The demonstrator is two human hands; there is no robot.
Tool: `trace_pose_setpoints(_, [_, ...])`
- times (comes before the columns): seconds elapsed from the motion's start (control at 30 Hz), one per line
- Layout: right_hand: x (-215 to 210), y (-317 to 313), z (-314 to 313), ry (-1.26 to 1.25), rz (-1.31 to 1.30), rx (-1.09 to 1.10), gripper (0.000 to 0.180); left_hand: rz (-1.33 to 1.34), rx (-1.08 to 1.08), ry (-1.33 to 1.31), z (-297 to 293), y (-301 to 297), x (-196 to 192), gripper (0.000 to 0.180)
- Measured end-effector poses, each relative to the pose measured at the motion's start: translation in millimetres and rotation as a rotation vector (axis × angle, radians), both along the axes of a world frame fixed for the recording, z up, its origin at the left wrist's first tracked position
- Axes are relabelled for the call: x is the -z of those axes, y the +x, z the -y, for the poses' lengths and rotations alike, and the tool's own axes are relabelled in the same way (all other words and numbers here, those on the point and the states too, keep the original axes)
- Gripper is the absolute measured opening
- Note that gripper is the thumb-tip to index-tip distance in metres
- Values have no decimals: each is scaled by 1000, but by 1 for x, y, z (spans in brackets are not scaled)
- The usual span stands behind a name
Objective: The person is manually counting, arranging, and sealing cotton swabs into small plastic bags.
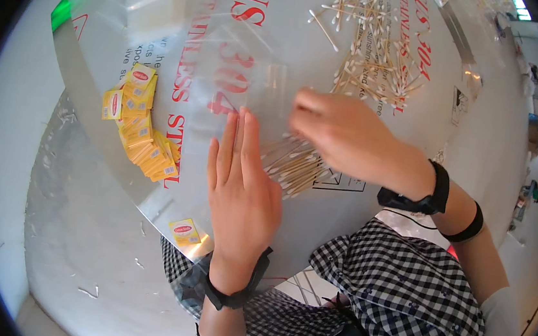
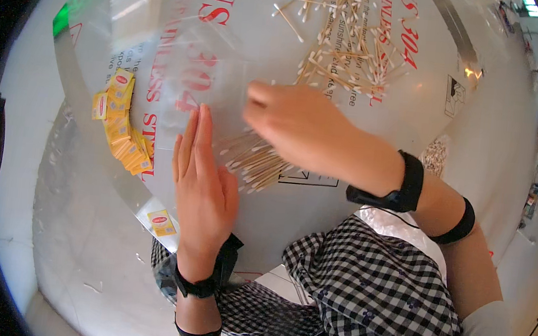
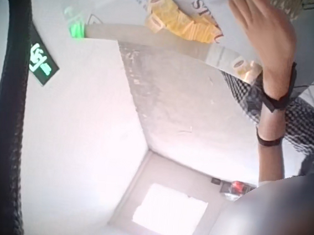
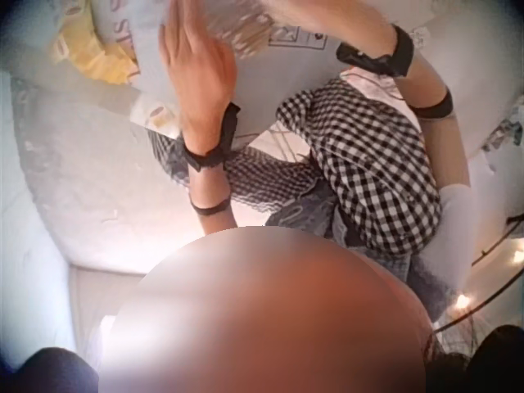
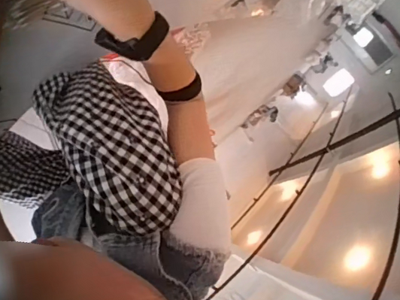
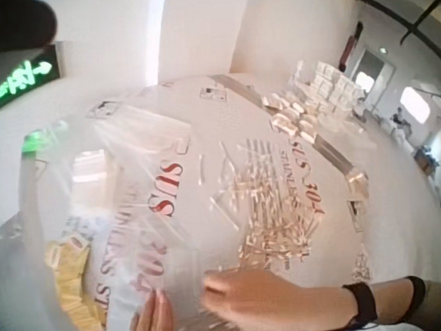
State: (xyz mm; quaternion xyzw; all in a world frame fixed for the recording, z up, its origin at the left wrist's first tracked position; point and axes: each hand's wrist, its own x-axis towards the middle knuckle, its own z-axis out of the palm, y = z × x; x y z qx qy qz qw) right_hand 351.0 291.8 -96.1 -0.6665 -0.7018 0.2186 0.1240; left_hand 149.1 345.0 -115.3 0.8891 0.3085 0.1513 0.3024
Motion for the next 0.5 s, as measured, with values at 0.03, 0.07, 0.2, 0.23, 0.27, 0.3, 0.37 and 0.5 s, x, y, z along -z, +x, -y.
trace_pose_setpoints(0.03, [1,-4,1,74,-23,-44,9,-14,-2,5,5,0,-2,76])
trace_pose_setpoints(0.07, [1,-4,4,147,-43,-89,10,-13,10,1,12,2,-5,76])
trace_pose_setpoints(0.2, [-8,15,8,229,-155,1,21,-171,-18,33,34,3,-15,78])
trace_pose_setpoints(0.23, [-3,25,14,210,-159,22,28,-230,0,68,39,8,-12,82])
trace_pose_setpoints(0.27, [3,32,19,210,-166,31,28,-237,9,68,43,14,-9,82])
trace_pose_setpoints(0.3, [10,37,23,248,-154,0,27,-284,33,72,46,19,-5,87])
trace_pose_setpoints(0.37, [12,37,27,288,-139,-32,26,-369,54,107,53,23,-3,105])
trace_pose_setpoints(0.5, [10,32,25,264,-77,-76,17,-468,39,178,64,29,3,108])
